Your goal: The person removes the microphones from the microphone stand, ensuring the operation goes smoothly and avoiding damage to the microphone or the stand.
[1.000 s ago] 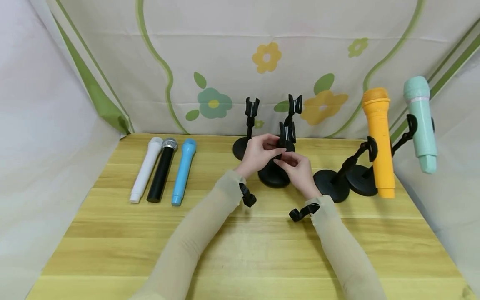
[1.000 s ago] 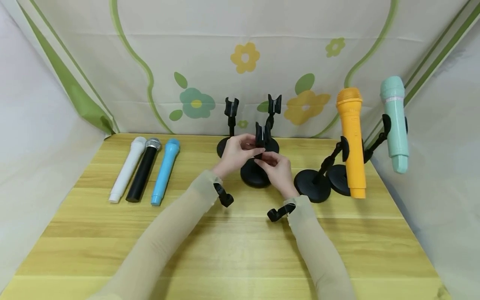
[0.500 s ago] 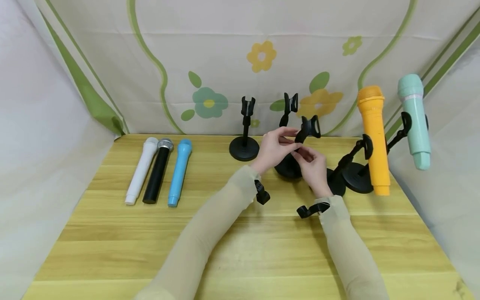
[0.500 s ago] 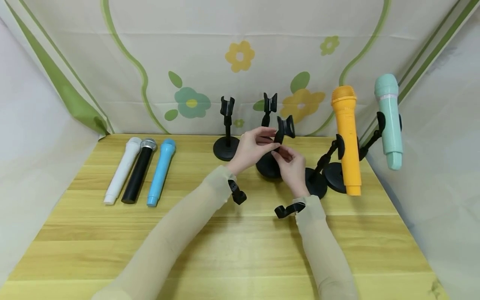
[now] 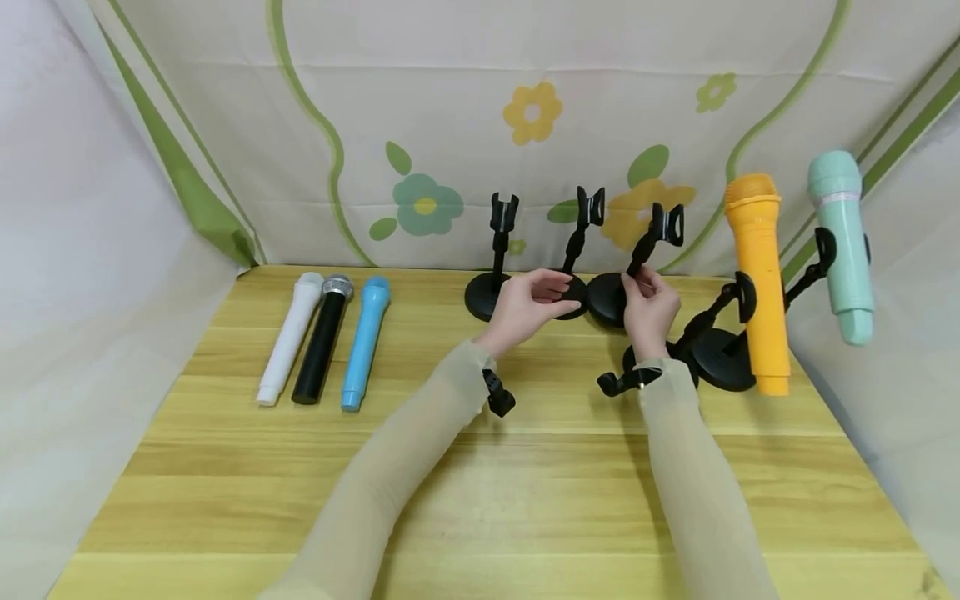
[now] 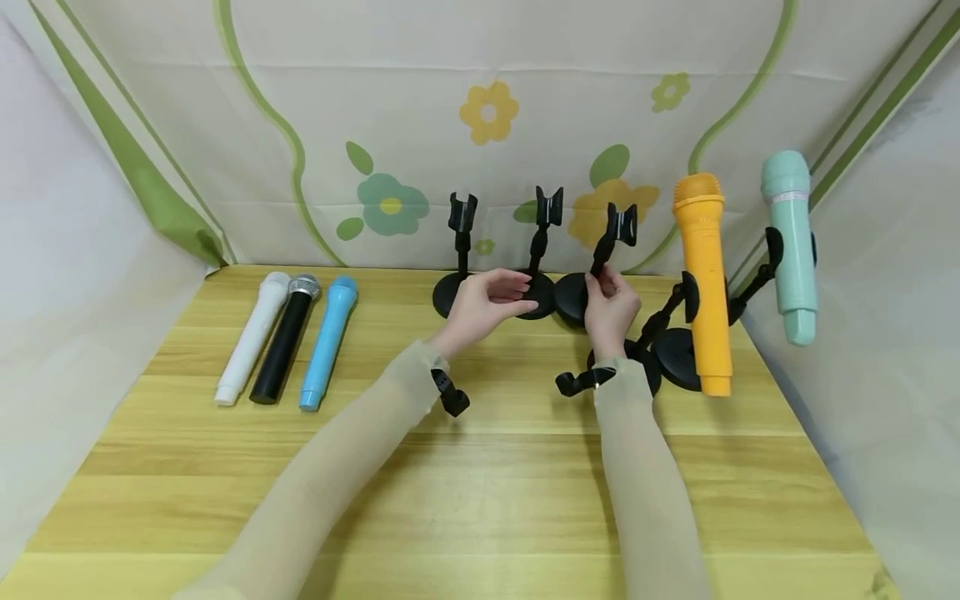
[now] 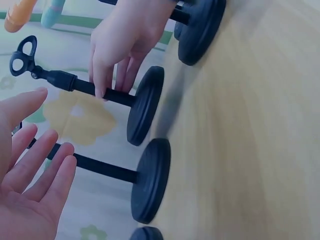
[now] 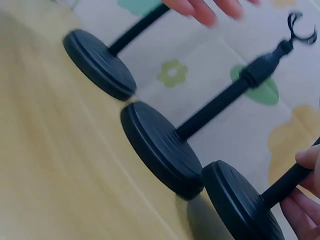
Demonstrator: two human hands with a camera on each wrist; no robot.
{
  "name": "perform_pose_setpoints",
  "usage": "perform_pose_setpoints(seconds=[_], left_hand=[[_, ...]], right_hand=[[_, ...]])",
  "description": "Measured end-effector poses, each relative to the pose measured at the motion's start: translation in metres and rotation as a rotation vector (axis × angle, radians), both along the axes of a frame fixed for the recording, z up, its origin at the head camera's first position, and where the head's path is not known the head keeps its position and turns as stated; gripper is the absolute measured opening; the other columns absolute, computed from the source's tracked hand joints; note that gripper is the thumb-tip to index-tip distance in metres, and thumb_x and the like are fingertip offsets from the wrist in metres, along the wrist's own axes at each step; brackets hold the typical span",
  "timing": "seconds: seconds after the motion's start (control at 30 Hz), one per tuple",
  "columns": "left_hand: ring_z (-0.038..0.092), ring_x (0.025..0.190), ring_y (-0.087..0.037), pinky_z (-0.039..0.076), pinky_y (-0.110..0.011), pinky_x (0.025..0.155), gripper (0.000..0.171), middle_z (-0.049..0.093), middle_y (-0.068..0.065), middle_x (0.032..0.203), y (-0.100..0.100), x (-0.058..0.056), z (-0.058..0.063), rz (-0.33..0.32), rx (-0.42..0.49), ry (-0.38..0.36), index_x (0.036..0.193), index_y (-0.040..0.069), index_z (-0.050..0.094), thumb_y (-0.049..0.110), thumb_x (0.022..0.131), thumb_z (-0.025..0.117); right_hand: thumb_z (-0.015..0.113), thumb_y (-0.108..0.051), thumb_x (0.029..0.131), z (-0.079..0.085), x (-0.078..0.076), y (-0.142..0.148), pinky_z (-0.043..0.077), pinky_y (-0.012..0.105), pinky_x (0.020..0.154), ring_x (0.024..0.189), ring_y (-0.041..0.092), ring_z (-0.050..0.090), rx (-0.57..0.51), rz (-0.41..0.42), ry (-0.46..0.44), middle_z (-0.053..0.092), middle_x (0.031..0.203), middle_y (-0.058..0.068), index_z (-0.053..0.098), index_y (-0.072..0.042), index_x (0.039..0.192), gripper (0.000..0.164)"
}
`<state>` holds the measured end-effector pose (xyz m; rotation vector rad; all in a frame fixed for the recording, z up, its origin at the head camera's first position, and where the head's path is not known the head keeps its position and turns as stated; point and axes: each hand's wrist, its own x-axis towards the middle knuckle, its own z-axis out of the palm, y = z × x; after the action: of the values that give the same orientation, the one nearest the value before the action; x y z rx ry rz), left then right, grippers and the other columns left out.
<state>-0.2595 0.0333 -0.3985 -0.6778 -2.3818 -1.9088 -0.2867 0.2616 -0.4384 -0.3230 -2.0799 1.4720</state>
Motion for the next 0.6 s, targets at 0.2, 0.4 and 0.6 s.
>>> perform_pose_setpoints(seconds=[0.2, 0.4, 0.6], left_hand=[[0.069, 0.102, -0.018, 0.055, -0.023, 0.086, 0.035, 0.072, -0.009, 0.118, -0.007, 0.003, -0.012, -0.011, 0.004, -0.024, 0.120, 0.012, 0.074, 0.023, 0.088, 0.084], [0.068, 0.107, -0.025, 0.055, -0.023, 0.087, 0.036, 0.072, -0.003, 0.115, -0.010, 0.004, -0.017, -0.008, 0.014, -0.031, 0.118, 0.013, 0.074, 0.024, 0.086, 0.085], [0.067, 0.109, -0.028, 0.054, -0.024, 0.087, 0.035, 0.073, 0.002, 0.113, -0.015, 0.006, -0.017, 0.012, 0.035, -0.037, 0.118, 0.014, 0.075, 0.024, 0.086, 0.085]], right_hand=[[0.071, -0.018, 0.098, -0.006, -0.021, 0.008, 0.054, 0.024, 0.088, 0.099, 0.013, 0.070, 0.003, -0.047, -0.011, 0.072, 0.117, 0.012, 0.073, -0.004, 0.124, 0.029], [0.068, -0.018, 0.100, -0.015, -0.030, 0.016, 0.053, 0.027, 0.092, 0.103, 0.016, 0.070, 0.011, -0.064, -0.056, 0.071, 0.121, 0.014, 0.071, -0.003, 0.126, 0.031], [0.065, -0.019, 0.102, -0.018, -0.027, 0.019, 0.052, 0.029, 0.098, 0.114, 0.021, 0.066, -0.015, 0.003, -0.084, 0.067, 0.129, 0.014, 0.066, -0.003, 0.134, 0.036]])
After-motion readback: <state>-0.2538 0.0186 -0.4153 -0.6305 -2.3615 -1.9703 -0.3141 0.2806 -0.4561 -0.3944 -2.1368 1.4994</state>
